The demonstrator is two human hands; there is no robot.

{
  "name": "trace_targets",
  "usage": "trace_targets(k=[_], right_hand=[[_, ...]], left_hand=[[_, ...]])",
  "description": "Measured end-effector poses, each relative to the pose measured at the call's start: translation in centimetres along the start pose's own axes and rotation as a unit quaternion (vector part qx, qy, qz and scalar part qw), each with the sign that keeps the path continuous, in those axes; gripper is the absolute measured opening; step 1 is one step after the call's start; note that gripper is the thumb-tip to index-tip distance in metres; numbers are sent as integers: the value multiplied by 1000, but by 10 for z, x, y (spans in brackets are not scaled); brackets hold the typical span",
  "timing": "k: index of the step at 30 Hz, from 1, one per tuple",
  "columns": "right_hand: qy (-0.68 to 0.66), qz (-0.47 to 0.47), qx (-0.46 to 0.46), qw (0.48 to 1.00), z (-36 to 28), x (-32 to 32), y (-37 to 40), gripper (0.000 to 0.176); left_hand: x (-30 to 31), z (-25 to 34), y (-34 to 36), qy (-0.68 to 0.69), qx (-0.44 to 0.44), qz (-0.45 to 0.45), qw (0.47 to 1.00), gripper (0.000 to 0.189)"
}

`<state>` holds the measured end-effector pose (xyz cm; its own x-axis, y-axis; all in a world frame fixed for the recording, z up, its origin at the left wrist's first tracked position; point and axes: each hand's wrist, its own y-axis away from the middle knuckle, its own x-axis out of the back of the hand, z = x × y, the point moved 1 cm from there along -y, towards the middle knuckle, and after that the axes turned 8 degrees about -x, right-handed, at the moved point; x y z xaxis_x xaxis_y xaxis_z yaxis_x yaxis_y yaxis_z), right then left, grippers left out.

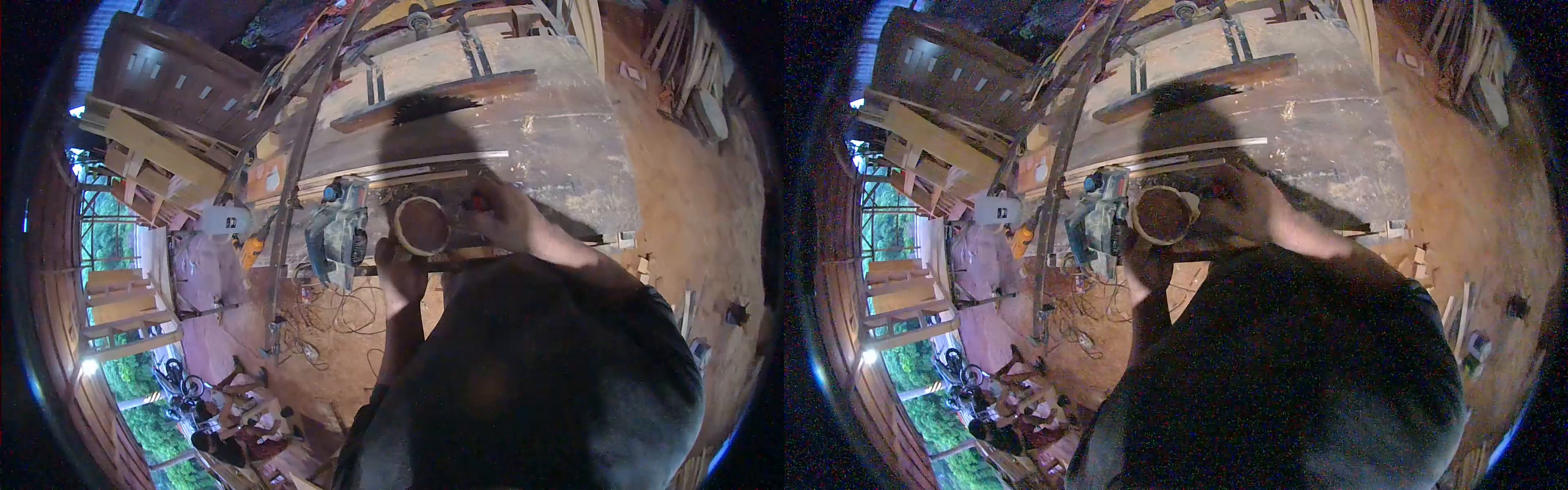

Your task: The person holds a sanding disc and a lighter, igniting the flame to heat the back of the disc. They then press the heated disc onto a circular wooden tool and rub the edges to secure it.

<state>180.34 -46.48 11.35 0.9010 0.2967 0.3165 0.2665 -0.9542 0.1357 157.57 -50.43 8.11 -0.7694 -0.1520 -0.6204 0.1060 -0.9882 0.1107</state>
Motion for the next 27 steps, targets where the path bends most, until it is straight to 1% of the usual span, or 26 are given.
trace_targets(k=[1,2,3,4,5,7,8,10,12,14,16,17,19,21,23,24,25,26,27], right_hand=[[16,5,6,1000,0,0,0,39],[31,10,13,999,0,-1,-1,38],[28,10,15,999,-1,-2,-1,38],[61,29,26,997,-1,-2,0,36],[93,47,37,994,-1,-2,1,34],[92,39,40,994,3,-4,0,35],[91,31,43,994,5,-5,0,35],[100,27,33,994,4,-6,-1,37],[108,22,23,994,5,-8,-2,38],[91,33,46,994,7,-10,-3,39],[91,34,56,994,2,-9,-3,40],[92,34,68,993,-1,-8,-3,40],[99,23,69,992,-2,-7,-4,41],[105,12,71,992,-4,-5,-4,43],[98,-12,39,994,-9,-6,-3,44],[97,-10,38,995,-8,-9,-3,44],[73,26,70,995,-7,-12,-2,39],[50,61,101,992,-6,-14,-1,35],[49,63,99,992,-8,-14,0,35]], left_hand=[[0,0,-2,-22,-5,-44,999,52],[-1,1,-3,-24,-5,-45,999,52],[-8,5,-3,-57,-11,-77,995,54],[-13,8,-2,-89,-15,-109,990,56],[-14,10,-3,-91,-15,-109,990,56],[-15,11,-3,-174,0,-96,980,58],[-14,10,-3,-175,1,-97,980,58],[-8,8,-4,-165,-44,-105,980,58],[-2,6,-7,-163,-34,-103,981,59],[-1,6,-6,-159,-23,-101,982,59],[-18,13,-3,-160,-64,-99,980,45],[-19,14,-3,-160,-64,-100,980,45],[-20,16,-4,-229,-87,-109,963,41],[-22,15,-6,-229,-84,-113,963,40],[-23,15,-8,-230,-81,-116,963,39],[-21,15,-10,-265,-101,-126,951,40],[-21,15,-12,-300,-121,-136,937,41],[-20,16,-14,-300,-120,-138,936,41],[-20,16,-16,-299,-116,-145,936,42]])
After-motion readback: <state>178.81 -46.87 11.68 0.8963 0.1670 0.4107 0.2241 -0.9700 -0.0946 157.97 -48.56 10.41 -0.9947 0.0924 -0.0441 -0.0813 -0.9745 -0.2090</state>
